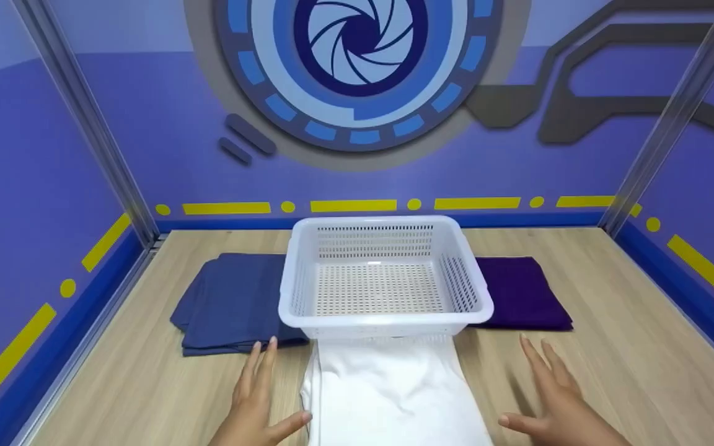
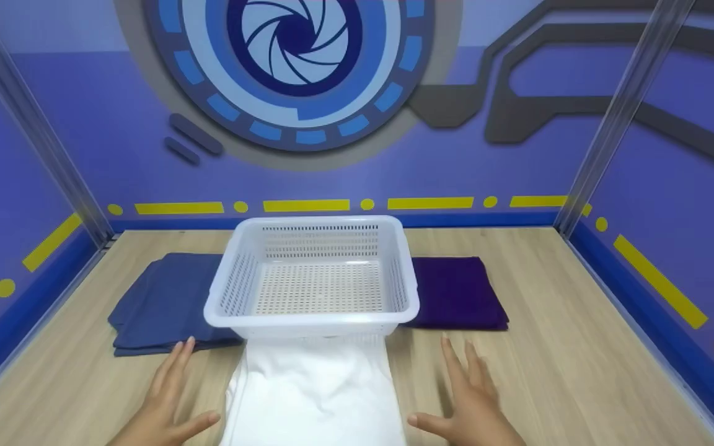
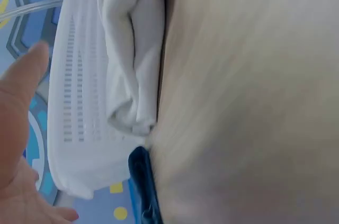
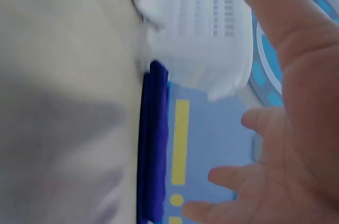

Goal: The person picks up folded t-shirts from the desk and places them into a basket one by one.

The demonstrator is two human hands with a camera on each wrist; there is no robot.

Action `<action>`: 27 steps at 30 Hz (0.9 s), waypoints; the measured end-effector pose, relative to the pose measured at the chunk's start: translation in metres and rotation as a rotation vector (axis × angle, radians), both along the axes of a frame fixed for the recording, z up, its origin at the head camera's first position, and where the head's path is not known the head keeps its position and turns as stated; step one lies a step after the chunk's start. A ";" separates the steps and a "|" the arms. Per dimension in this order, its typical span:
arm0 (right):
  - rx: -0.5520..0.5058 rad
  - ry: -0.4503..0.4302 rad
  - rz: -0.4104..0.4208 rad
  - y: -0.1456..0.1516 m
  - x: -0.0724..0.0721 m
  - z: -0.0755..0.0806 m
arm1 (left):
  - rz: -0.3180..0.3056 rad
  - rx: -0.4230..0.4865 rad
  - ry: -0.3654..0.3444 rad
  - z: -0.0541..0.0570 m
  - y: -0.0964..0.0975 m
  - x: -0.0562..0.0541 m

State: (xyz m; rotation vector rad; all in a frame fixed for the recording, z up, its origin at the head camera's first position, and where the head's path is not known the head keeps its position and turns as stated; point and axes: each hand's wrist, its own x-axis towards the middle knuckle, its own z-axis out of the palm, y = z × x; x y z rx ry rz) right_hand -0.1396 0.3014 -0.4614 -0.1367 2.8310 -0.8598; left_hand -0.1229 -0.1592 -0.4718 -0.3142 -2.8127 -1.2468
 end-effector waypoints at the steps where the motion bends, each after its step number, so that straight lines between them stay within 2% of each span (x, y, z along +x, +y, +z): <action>1: -0.059 -0.023 0.005 -0.003 -0.001 0.000 | 0.000 0.040 0.003 -0.001 0.002 0.000; 4: -0.199 -0.089 0.003 -0.014 -0.003 0.000 | -0.004 0.163 -0.038 -0.004 0.009 0.001; 8: -0.345 -0.160 -0.016 -0.026 -0.007 0.001 | 0.010 0.339 -0.221 -0.007 0.015 0.000; 10: -0.468 -0.210 -0.020 -0.030 -0.008 0.000 | 0.033 0.395 -0.311 -0.008 0.016 -0.001; 12: -0.638 -0.278 -0.010 -0.033 -0.009 -0.002 | 0.047 0.436 -0.375 -0.010 0.016 -0.003; 15: -0.894 -0.389 0.006 -0.035 -0.010 -0.007 | 0.060 0.475 -0.440 -0.013 0.017 -0.005; 17: -1.010 -0.451 0.011 -0.035 -0.011 -0.011 | 0.055 0.512 -0.481 -0.013 0.018 -0.006; 22: -1.154 -0.542 0.021 -0.033 -0.014 -0.018 | 0.050 0.631 -0.573 -0.012 0.024 -0.009; 25: -1.215 -0.586 0.070 -0.032 -0.015 -0.022 | 0.059 0.696 -0.616 -0.011 0.028 -0.012; 27: -1.251 -0.618 0.110 -0.033 -0.016 -0.025 | 0.044 0.728 -0.643 -0.011 0.028 -0.014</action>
